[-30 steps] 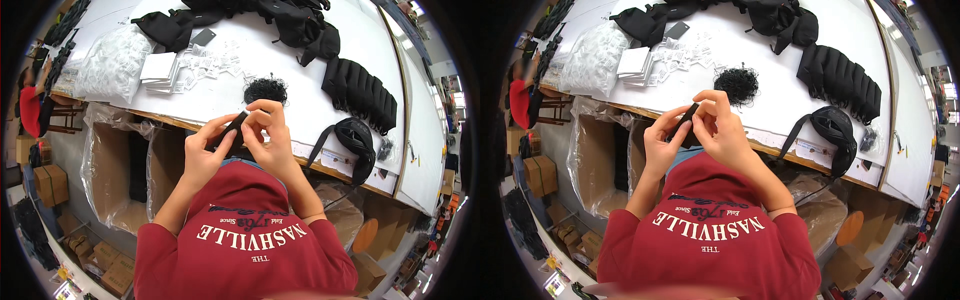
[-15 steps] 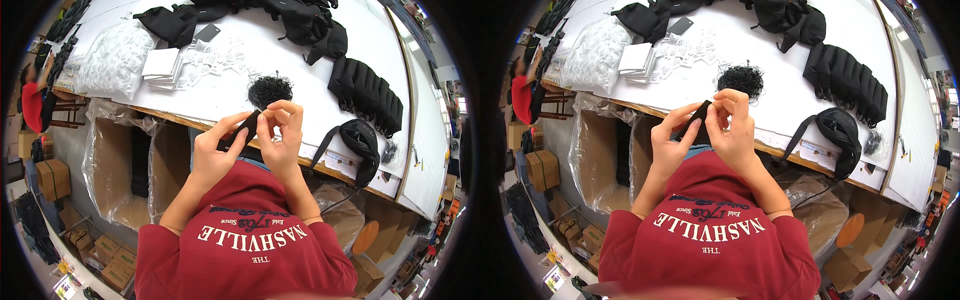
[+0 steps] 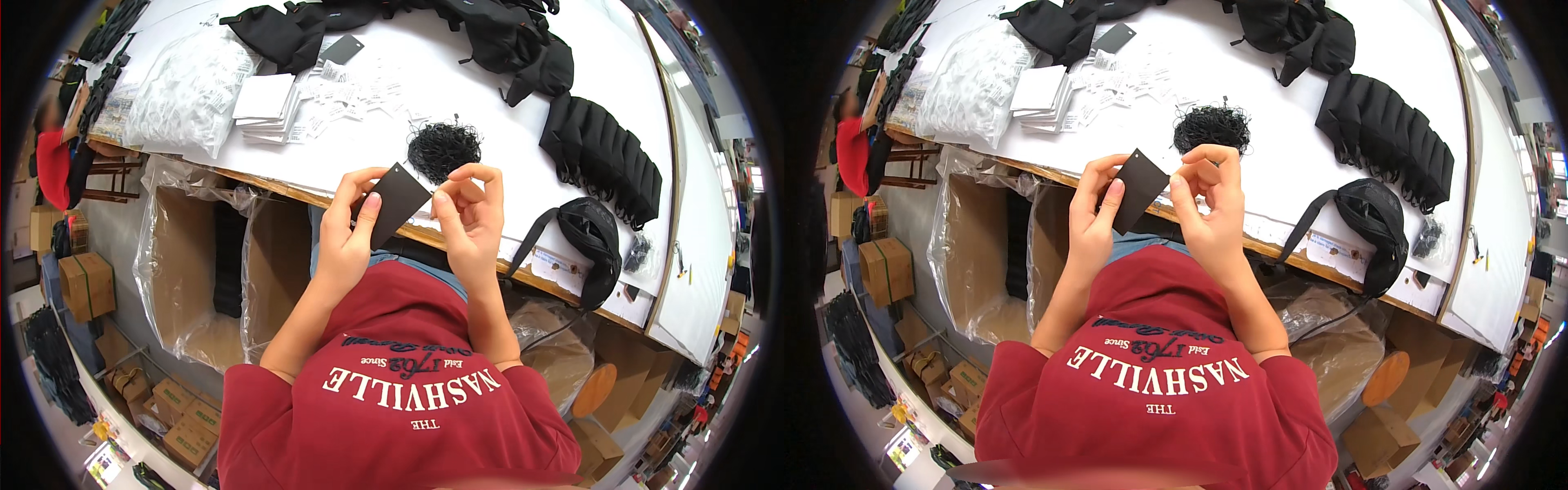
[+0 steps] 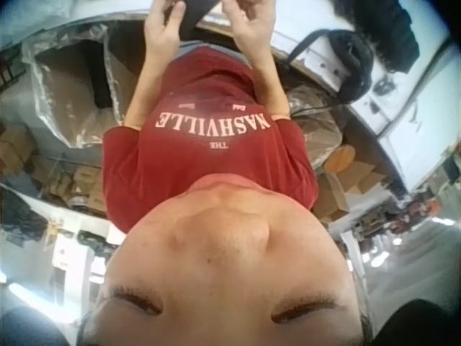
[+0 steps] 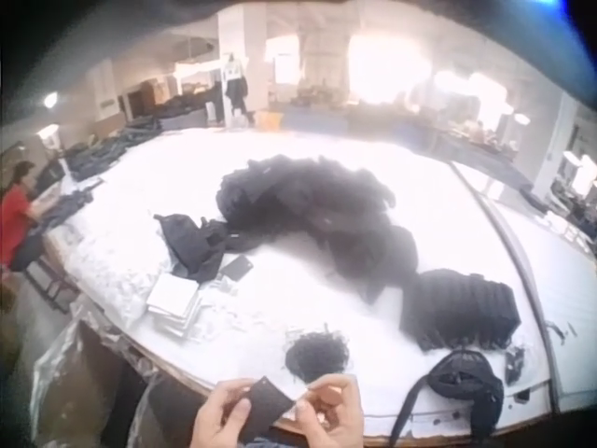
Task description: The recorder is placing small instruction tags or labels into black soft pouches and then putting the pouches into a bin or grouping them.
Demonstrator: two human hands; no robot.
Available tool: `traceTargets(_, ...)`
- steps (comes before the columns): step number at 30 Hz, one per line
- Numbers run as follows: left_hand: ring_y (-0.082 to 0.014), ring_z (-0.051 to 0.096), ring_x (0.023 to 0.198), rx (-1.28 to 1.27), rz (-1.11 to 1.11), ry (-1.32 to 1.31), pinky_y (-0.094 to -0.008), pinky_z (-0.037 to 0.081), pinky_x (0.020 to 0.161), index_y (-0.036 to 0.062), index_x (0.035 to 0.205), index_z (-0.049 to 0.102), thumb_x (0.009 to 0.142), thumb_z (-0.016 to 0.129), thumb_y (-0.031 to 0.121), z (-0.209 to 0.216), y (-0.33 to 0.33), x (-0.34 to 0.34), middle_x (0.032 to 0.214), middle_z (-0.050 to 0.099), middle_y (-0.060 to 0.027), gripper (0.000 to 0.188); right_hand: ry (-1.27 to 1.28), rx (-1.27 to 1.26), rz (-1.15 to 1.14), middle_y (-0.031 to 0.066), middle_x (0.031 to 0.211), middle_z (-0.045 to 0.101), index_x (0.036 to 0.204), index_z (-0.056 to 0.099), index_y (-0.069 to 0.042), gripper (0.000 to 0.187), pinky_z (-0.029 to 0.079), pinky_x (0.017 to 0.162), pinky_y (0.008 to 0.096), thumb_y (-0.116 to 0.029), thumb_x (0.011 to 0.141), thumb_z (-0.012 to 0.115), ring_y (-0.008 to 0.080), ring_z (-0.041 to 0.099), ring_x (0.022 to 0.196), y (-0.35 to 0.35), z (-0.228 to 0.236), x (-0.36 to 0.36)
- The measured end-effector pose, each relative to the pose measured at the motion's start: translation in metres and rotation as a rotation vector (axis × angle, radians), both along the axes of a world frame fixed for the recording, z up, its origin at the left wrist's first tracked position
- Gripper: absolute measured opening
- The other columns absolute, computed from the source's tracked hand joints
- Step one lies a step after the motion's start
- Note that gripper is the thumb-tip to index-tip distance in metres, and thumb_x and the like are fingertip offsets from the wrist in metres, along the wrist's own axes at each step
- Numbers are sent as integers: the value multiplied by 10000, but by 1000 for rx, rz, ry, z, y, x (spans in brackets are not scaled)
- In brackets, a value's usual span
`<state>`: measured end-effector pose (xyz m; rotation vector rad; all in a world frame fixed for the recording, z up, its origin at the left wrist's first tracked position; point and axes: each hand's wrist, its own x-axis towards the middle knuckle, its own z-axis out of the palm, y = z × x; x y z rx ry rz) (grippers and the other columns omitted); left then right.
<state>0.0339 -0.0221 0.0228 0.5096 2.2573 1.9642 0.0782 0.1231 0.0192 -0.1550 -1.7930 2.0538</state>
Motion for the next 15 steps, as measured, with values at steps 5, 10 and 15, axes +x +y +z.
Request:
traceTargets(5, -70, 459, 783, 187, -173, -319, -175, 373, 693, 41, 1247, 465, 953, 442, 136, -6, -3, -2, 856, 506, -3, 310, -32, -93, 19, 27, 788, 527, 1044, 408, -42, 222, 404, 639, 194, 34, 868, 518, 57, 497, 691, 1, 6, 3)
traceTargets(10, -70, 457, 782, 149, -194, -238, -196, 383, 690, 35, 1257, 464, 932, 507, 191, -3, 3, 5, 856, 509, -10, 363, 13, -77, -18, 31, 806, 525, 1033, 418, -36, 208, 425, 651, 205, 36, 867, 520, 63, 508, 693, 2, 5, 3)
traceTargets(15, -71, 494, 768, 90, -95, -226, -215, 416, 686, -14, 1117, 577, 912, 570, 202, -20, -3, -1, 859, 579, -35, 298, 8, -39, -35, 31, 801, 525, 1032, 426, -28, 207, 421, 651, 198, 39, 861, 522, 67, 517, 693, 4, -1, 4)
